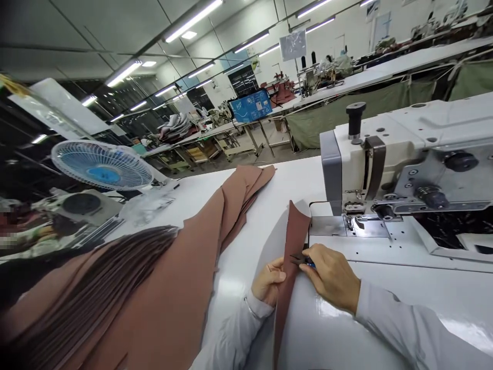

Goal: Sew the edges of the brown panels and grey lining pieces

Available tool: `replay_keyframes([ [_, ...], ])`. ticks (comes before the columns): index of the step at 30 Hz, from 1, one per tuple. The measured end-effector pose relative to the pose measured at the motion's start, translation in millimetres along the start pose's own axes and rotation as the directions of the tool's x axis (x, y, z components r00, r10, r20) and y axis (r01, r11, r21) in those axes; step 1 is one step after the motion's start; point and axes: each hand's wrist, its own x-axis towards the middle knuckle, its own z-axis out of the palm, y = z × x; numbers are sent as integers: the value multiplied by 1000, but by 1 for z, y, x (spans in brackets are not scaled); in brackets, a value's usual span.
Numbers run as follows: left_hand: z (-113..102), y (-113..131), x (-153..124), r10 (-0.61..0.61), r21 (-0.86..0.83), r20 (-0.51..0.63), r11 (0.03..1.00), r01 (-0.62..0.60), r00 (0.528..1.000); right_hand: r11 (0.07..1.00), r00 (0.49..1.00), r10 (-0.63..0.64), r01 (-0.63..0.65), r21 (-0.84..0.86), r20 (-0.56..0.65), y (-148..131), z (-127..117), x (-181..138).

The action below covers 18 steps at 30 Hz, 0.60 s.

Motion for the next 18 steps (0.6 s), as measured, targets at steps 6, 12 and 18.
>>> replay_keyframes([
  [6,-1,-2,0,-6,69,27,998,4,1000,997,998,-52,54,50,-29,1,5,6],
  [12,3,-1,-2,-17,80,-4,997,17,1000,992,997,65,-68,106,34,-2,7,16],
  [18,5,3,-2,-12,31,3,999,12,1000,916,928,357,-326,235,-106,1,-4,15],
])
